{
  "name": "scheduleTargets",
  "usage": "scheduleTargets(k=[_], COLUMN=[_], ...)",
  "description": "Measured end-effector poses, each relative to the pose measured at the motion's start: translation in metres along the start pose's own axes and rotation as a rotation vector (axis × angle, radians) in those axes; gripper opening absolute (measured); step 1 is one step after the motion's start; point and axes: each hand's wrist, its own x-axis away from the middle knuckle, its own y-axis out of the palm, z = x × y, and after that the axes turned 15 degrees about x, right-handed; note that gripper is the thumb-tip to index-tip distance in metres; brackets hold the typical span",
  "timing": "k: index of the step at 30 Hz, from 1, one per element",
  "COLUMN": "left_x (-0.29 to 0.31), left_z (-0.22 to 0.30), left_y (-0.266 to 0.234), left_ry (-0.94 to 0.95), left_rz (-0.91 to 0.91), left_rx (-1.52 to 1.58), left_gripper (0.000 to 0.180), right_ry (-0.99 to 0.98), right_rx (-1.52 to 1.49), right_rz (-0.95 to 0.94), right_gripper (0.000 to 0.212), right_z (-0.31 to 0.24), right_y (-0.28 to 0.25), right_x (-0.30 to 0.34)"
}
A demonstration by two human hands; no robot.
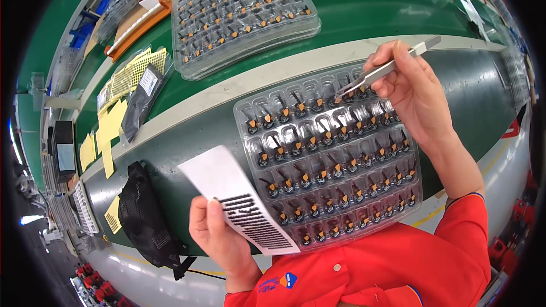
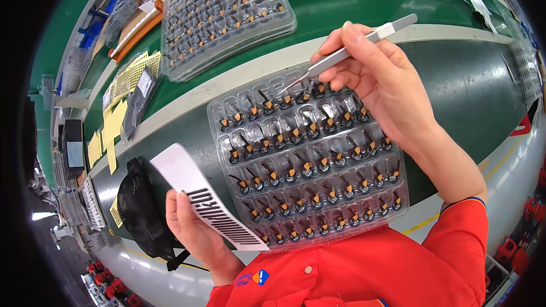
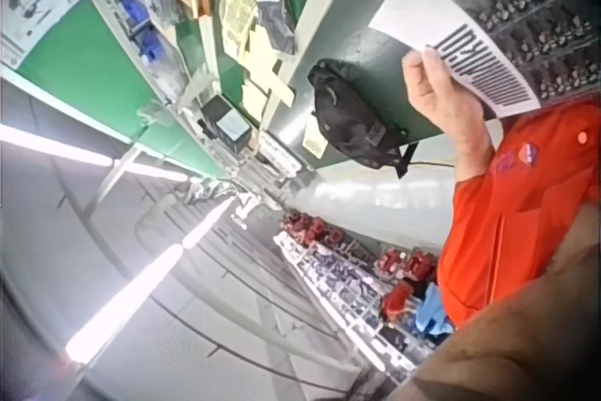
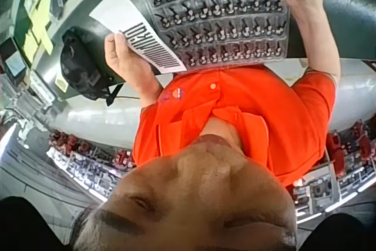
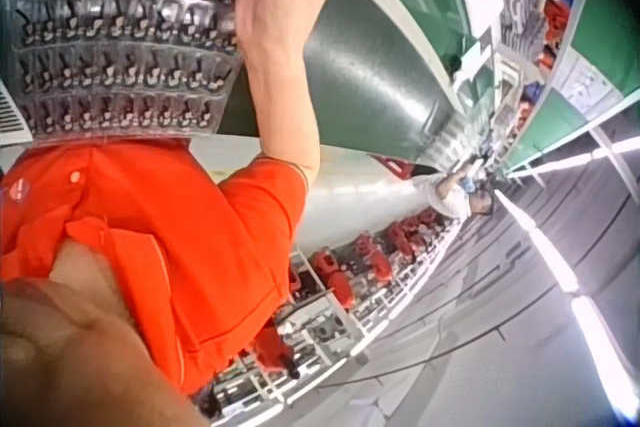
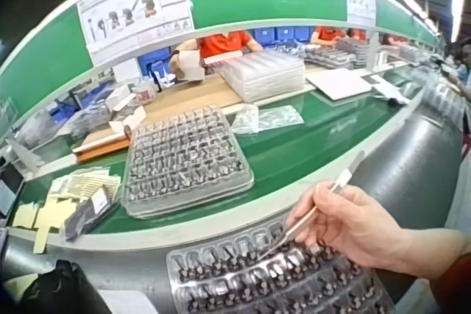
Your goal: The recorder is assembling small electronic components into a tray using tweezers.
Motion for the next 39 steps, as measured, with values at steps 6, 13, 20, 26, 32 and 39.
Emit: scheduleTargets(k=[6, 13, 20, 26, 32, 39], left_x=[0.01, 0.018, 0.019, 0.021, 0.019, 0.019], left_z=[-0.003, -0.006, -0.007, -0.009, -0.011, -0.012], left_y=[0.009, 0.02, 0.025, 0.023, 0.019, 0.02], left_ry=[-0.191, -0.209, -0.26, -0.271, -0.253, -0.233], left_rz=[-0.188, -0.277, -0.334, -0.321, -0.333, -0.341], left_rx=[-0.181, -0.355, -0.292, -0.264, -0.27, -0.271], left_gripper=[0.008, 0.011, 0.016, 0.017, 0.018, 0.018], right_ry=[0.015, -0.054, -0.1, -0.061, -0.053, -0.019], right_rx=[0.029, 0.254, 0.314, 0.344, 0.346, 0.299], right_rz=[-0.104, -0.256, -0.342, -0.349, -0.349, -0.338], right_gripper=[0.018, 0.012, 0.014, 0.015, 0.015, 0.012], right_z=[0.005, 0.002, 0.003, 0.004, 0.006, 0.006], right_y=[0.005, 0.018, 0.032, 0.04, 0.045, 0.047], right_x=[0.013, 0.031, 0.035, 0.033, 0.033, 0.031])
